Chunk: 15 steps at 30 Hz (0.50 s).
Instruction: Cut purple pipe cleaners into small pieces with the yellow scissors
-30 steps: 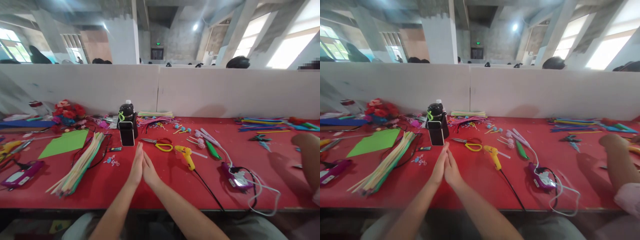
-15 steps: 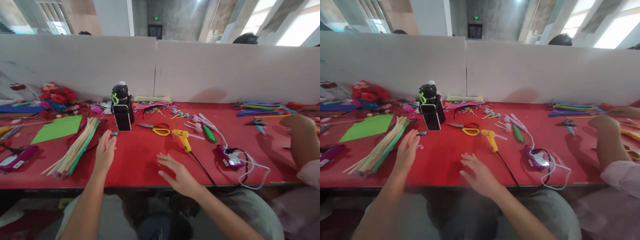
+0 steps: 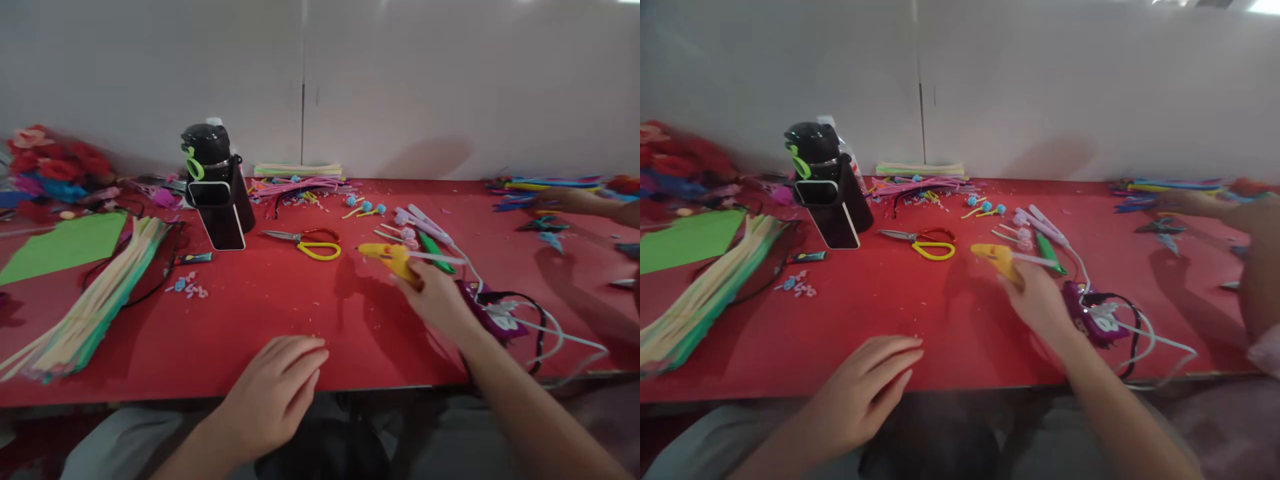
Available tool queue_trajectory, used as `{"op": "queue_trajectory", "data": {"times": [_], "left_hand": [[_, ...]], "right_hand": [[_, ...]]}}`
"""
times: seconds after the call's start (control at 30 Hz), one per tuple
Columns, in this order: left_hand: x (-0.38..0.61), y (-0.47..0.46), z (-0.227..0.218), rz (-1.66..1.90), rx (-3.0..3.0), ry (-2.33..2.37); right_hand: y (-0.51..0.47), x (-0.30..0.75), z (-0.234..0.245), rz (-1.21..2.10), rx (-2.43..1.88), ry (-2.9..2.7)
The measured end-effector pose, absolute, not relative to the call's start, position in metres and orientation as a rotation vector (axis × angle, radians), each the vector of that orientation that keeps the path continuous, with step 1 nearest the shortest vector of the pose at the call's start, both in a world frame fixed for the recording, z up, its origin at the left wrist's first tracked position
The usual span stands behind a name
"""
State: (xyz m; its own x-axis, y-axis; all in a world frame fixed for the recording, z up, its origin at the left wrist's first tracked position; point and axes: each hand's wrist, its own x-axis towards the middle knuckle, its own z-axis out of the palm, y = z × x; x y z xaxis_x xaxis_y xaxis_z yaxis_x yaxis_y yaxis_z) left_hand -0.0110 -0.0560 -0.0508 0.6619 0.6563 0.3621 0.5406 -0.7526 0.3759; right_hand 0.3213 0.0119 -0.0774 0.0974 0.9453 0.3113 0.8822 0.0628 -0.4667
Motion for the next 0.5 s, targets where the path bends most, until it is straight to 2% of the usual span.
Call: {"op": "queue_trajectory", "data": {"times": [0.2, 0.4, 0.5], "left_hand": [[-0.047, -0.041, -0.065, 0.727, 2.664, 1.221], [-0.076, -0.036, -0.067, 0.841, 2.502, 1.533], [-0.086, -0.036, -0.069, 0.913, 2.391, 1.613]], "right_hand": [[0.007, 0.366, -0.084, -0.039, -1.937, -1.675], [-0.007, 0.361, -0.084, -0.031, -2.001, -1.648], [-0.027, 0.358, -0.078, -0.237, -1.989, -1.610]]}}
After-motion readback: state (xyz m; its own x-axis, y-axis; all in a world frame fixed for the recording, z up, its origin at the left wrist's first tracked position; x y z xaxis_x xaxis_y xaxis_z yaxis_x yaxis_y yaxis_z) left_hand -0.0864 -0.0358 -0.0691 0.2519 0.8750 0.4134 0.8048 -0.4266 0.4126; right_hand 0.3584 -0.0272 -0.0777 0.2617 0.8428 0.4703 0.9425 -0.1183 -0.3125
